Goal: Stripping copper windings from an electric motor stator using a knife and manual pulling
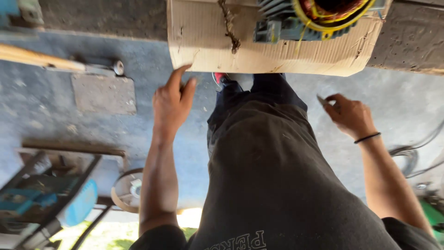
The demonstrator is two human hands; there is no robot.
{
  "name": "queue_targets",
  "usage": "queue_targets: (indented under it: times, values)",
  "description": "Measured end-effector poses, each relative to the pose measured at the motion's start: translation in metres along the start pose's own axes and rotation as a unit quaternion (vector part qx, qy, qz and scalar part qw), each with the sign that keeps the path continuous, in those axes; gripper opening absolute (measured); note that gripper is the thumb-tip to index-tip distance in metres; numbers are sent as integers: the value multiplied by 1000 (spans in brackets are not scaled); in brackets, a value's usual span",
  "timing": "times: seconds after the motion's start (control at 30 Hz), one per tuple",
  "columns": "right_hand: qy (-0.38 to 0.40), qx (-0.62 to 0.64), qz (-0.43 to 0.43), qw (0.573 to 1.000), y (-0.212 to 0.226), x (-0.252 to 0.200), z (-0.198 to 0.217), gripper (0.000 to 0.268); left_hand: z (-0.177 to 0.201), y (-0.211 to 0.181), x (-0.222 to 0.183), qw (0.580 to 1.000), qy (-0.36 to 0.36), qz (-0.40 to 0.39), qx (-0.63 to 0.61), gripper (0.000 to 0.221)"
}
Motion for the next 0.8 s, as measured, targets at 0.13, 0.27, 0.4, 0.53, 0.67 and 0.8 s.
queue_targets:
  times: [0.13,0.27,0.4,0.53,0.67,0.8]
  values:
    - [-131,70,76,986,-3,-2,29,36,28,-55,77,988,-87,-119,-36,22]
    - [-220,93,154,959,-8,7,50,18,54,-67,145,955,-162,-235,-80,16]
    - [-279,86,217,932,-26,22,70,16,61,-62,151,949,-200,-245,-7,43]
    - [-303,61,216,926,-56,67,100,8,45,-124,111,933,-290,-208,-42,29]
    - [-361,44,350,863,-40,70,168,23,-5,-193,78,971,-168,-145,-95,13]
    - [-335,146,482,796,15,45,232,12,-48,-212,64,983,-161,-84,37,36]
Point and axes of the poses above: each hand's wrist, its own x-axis towards the middle knuckle, its own z-axis out of the back of the hand, y = z × x, the point moved 4 cm from there along x, towards the middle knuckle, and after that the axes turned 3 degrees about x, right-handed, at the moved point
